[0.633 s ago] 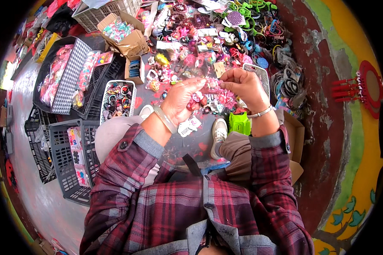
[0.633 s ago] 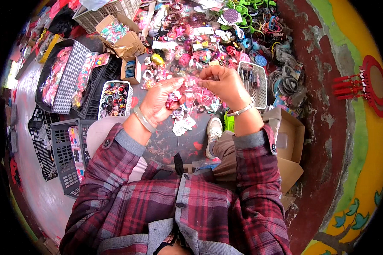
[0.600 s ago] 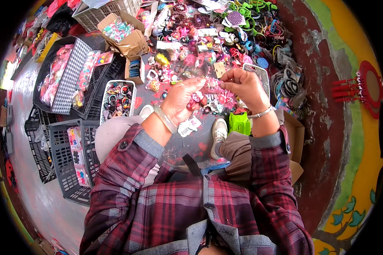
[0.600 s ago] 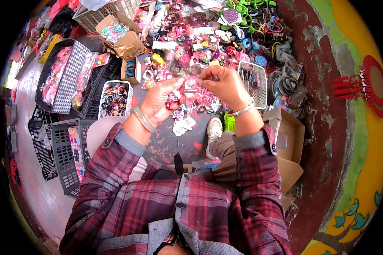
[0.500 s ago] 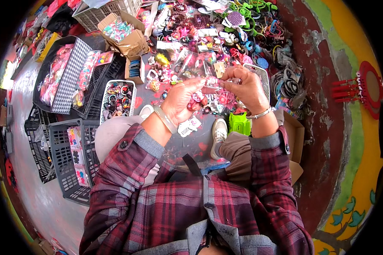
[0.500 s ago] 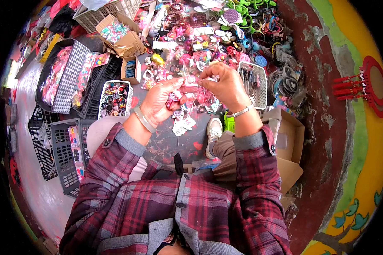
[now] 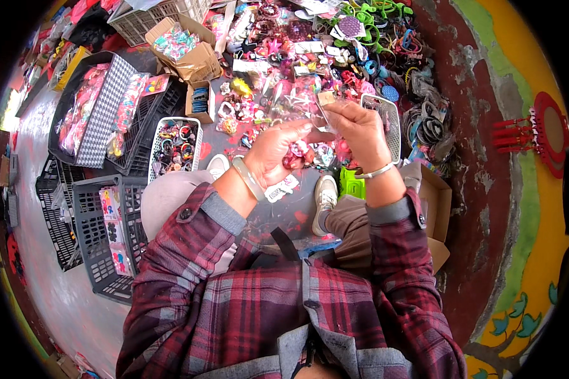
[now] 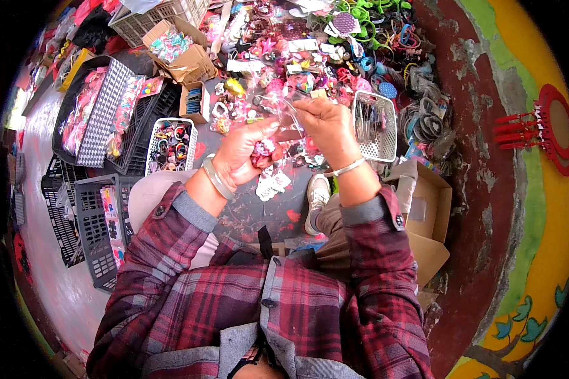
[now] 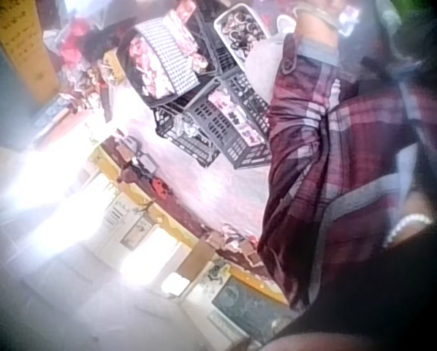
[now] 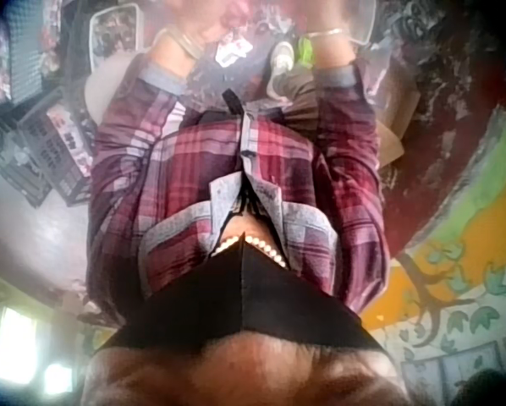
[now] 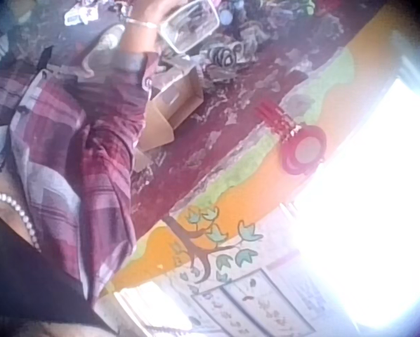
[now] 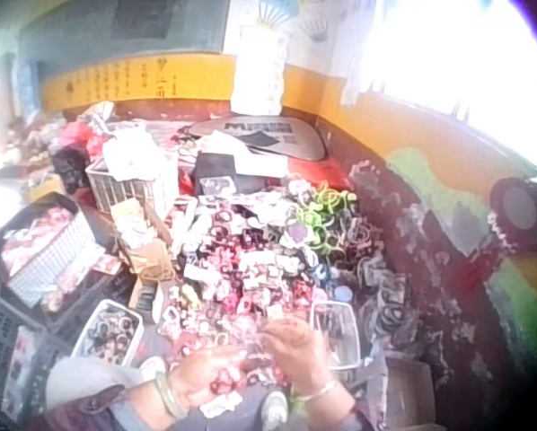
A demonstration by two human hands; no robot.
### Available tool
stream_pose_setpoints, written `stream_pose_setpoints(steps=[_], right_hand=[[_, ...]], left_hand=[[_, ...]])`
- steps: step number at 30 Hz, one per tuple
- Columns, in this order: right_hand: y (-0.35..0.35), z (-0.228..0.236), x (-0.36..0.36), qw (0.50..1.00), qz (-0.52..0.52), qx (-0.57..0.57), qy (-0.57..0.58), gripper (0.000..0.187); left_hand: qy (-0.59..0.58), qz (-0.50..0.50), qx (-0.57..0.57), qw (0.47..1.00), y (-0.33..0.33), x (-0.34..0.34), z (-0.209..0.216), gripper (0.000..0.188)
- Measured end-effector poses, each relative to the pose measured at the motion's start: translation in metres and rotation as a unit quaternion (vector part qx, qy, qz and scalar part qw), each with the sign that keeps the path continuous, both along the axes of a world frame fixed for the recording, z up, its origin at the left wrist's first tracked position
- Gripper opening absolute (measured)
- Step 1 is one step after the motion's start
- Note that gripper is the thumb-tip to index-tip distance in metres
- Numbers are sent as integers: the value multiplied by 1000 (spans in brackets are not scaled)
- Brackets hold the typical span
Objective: The person sits on the floor and sorts through various hair accessories, including hair clips and hair ties. They pick up items from the floor, examine them, and place them into different baskets or piles.
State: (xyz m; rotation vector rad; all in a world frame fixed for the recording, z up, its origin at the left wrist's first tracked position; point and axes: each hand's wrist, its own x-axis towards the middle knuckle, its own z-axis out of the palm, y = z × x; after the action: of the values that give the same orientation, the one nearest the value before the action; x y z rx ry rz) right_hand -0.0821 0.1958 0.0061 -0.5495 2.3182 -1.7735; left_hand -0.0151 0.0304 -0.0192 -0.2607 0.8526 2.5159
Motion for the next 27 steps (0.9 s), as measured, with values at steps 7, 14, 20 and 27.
stream_pose_setpoints(steps=[7,14,20,27], right_hand=[[18,44,3,951,41,-123,-280,31],[23,36,-4,944,7,-177,-279,30],[23,35,-6,951,-8,-158,-264,51],[-6,21,14,946,-11,-178,-270,17]], left_hand=[[5,40,47,998,-3,-4,3,33],[54,39,46,997,-3,-4,5,32],[104,30,0,994,-7,-1,8,33],[96,89,-34,991,4,3,9,37]])
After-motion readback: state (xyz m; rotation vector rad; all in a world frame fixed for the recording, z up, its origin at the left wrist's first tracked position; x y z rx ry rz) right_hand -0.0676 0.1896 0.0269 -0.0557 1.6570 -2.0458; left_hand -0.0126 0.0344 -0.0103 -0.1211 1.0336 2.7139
